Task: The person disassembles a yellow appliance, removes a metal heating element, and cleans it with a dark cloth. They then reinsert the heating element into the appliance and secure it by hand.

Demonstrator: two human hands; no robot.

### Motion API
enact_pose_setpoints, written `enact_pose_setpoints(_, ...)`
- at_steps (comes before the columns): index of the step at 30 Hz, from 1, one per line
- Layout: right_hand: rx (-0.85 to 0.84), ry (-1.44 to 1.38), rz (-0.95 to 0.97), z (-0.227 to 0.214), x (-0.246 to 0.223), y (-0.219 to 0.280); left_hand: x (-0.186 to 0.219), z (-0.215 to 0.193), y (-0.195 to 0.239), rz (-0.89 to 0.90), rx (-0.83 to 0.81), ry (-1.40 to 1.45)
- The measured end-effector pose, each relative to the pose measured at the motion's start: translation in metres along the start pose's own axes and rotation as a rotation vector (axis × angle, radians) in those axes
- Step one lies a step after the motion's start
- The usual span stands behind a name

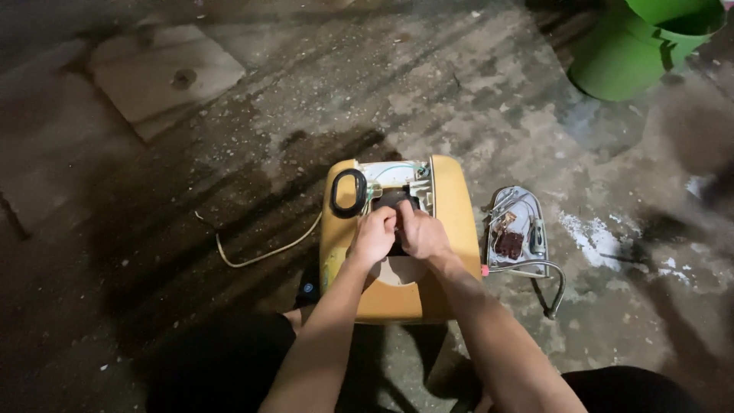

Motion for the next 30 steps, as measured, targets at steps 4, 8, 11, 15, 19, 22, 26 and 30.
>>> enact_pose_setpoints(4,0.002,-0.007,-0.016,0.009,0.006,0.0,0.003,-0.023,0.0,-0.072,0.06,0.011)
enact_pose_setpoints(8,0.048,0.009,-0.079,0.014,0.011,0.001,-0.017,-0.015,-0.007,-0.141,-0.098,-0.25)
enact_pose_setpoints(11,0.068,0.036,-0.104,0.014,0.01,0.001,-0.012,-0.015,0.0,-0.089,-0.166,-0.334)
enact_pose_setpoints(15,0.062,0.037,-0.105,0.014,0.01,0.0,0.002,-0.022,0.006,-0.001,-0.217,-0.414)
enact_pose_setpoints(19,0.046,0.033,-0.067,0.012,0.008,0.001,0.032,-0.047,0.026,0.035,-0.237,-0.396)
enact_pose_setpoints(22,-0.019,0.015,-0.011,0.008,0.006,0.002,0.027,-0.038,0.023,0.083,-0.247,-0.422)
enact_pose_setpoints(26,0.023,0.019,-0.048,0.008,0.004,0.001,-0.002,-0.008,0.004,0.084,-0.155,-0.503)
enact_pose_setpoints(30,0.052,0.013,-0.071,0.007,0.003,0.002,0.007,-0.008,0.004,-0.087,-0.06,-0.322)
Point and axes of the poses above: each hand's wrist, its own y-axis away from the middle knuckle, its own z-axis out of the palm, x = y × z, the point moved 5 cm from there along -y, towards the middle knuckle, and after that the axes turned 9 degrees about x, right-handed, at the moved point
